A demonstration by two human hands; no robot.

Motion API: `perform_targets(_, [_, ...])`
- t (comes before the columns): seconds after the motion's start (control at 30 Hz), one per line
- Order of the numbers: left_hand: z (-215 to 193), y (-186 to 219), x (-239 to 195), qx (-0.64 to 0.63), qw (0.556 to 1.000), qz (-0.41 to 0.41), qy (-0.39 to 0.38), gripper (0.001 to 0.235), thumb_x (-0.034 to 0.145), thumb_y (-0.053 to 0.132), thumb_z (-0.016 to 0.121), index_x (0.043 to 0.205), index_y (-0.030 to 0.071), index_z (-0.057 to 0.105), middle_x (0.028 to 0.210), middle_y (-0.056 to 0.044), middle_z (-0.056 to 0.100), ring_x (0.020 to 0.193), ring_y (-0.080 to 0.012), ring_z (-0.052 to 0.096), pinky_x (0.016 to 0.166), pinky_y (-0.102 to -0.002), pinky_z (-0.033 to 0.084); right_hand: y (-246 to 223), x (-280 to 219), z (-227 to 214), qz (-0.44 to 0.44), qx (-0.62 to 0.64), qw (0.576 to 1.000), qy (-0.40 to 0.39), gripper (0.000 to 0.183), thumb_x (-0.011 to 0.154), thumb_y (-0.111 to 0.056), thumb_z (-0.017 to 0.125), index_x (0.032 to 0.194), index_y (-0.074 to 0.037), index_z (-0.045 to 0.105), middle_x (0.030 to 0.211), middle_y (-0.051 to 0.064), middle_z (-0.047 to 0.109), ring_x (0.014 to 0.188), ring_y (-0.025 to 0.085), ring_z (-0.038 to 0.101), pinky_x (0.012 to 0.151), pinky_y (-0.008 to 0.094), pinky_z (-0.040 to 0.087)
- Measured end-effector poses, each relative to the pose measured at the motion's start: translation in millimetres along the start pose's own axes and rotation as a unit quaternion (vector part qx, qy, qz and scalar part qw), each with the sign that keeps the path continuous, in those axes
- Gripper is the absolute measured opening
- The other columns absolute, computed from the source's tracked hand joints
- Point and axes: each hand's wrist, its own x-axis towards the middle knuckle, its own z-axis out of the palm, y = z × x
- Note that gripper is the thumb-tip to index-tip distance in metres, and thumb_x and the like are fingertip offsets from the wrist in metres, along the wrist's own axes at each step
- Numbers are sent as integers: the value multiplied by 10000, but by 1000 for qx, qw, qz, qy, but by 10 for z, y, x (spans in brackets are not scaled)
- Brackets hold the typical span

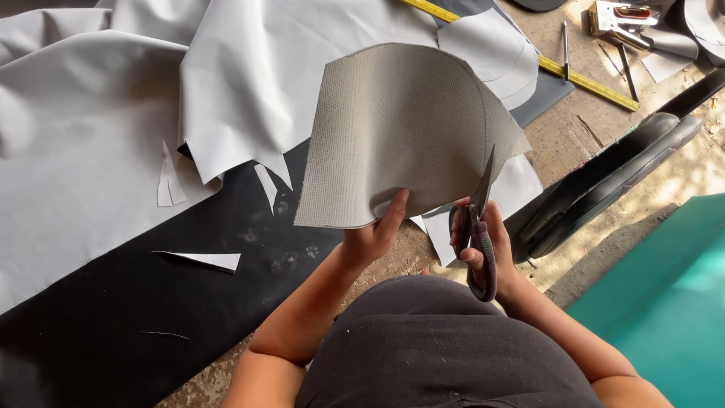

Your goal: Cutting out pattern pieces from upholstery fabric using scissors and a ruler for measurement.

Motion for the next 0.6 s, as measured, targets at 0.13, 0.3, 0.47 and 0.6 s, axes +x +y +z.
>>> perform_targets(0.13, [-17, -67, -47, 31, 999, 8, -19, 451, 832, -13, 796, 1240, -118, 635, 1179, -218, 694, 1135, -296, 654, 1031, -458, 489, -57, -26, 97, -18, 15, 1000, 15, 923, 783, -690, 704, 1309, 43, 508, 797, 114, 592, 599, 158, 666, 470, 264, 548])
perform_targets(0.3, [-57, -153, -89, 39, 999, 17, -22, 463, 836, 20, 798, 1248, -120, 643, 1244, -254, 668, 1206, -311, 616, 1041, -471, 464, -38, -86, 175, -46, 44, 997, 46, 797, 848, -612, 688, 1215, 80, 541, 671, 121, 592, 459, 148, 629, 344, 240, 499])
perform_targets(0.47, [57, -470, -297, -15, 998, 44, -32, 411, 840, -33, 764, 1215, -155, 648, 1148, -272, 699, 1087, -324, 654, 935, -505, 517, -19, 19, 138, -80, 36, 996, 33, 848, 888, -613, 644, 1338, 71, 423, 708, 114, 592, 508, 148, 625, 392, 256, 525])
perform_targets(0.6, [39, -247, -127, -63, 996, 57, -21, 398, 842, -76, 748, 1224, -126, 647, 1088, -268, 720, 1085, -275, 636, 880, -492, 547, -96, -1, 125, -87, 17, 995, 41, 767, 926, -567, 605, 1283, 94, 452, 608, 89, 586, 413, 118, 589, 326, 225, 470])
